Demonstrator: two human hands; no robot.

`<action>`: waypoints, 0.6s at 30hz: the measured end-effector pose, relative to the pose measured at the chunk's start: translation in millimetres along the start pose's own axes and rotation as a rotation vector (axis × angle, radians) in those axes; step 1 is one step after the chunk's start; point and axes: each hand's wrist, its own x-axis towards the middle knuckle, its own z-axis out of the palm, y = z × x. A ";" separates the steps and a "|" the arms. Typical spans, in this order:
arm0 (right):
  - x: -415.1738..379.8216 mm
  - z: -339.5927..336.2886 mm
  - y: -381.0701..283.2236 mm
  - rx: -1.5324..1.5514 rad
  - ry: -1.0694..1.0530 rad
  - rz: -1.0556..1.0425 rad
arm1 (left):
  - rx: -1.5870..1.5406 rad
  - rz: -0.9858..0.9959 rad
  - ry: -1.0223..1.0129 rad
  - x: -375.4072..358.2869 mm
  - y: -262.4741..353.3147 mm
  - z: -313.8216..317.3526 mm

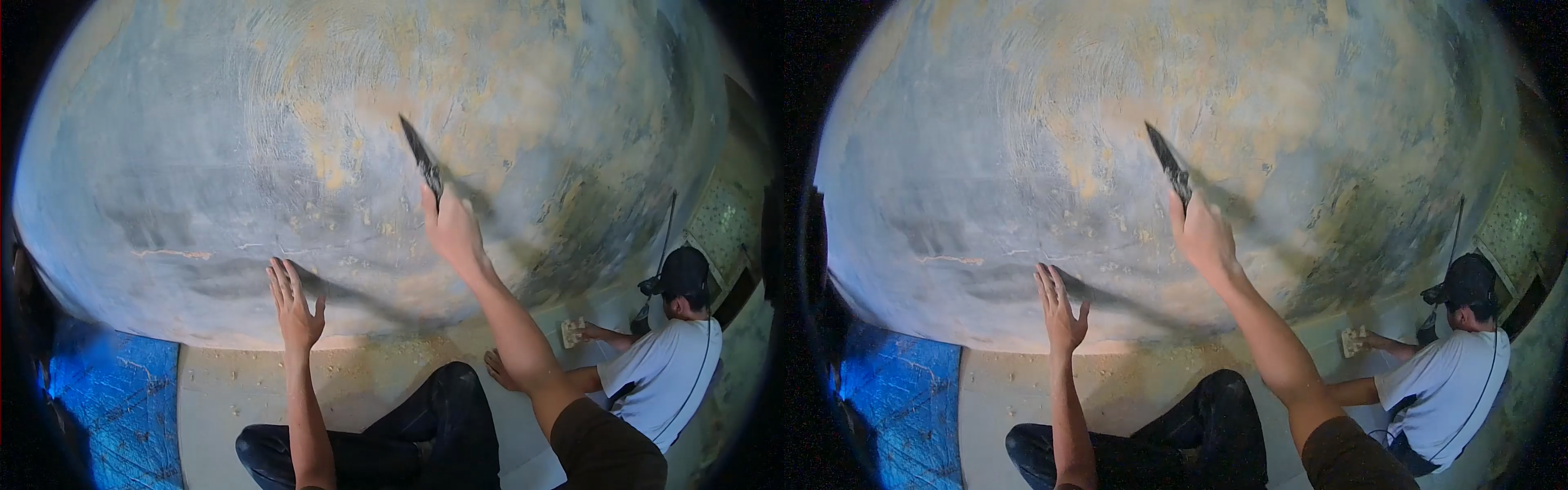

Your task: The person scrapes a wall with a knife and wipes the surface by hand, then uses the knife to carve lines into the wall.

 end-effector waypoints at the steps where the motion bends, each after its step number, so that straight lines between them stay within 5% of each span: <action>1: -6.3 4.6 -0.2 -0.043 0.007 -0.013 | 0.007 0.001 -0.003 0.6 -0.5 -0.8; 4: -17.3 4.0 -5.9 0.015 -0.133 0.039 | -0.013 -0.017 -0.015 0.7 -0.2 -0.4; 13: 7.1 2.0 -17.7 0.008 0.028 -0.019 | 0.005 0.005 -0.001 1.1 -1.3 1.8; 18: -17.2 -6.1 -24.0 -0.006 -0.139 0.118 | -0.005 0.008 -0.002 0.2 -1.8 0.6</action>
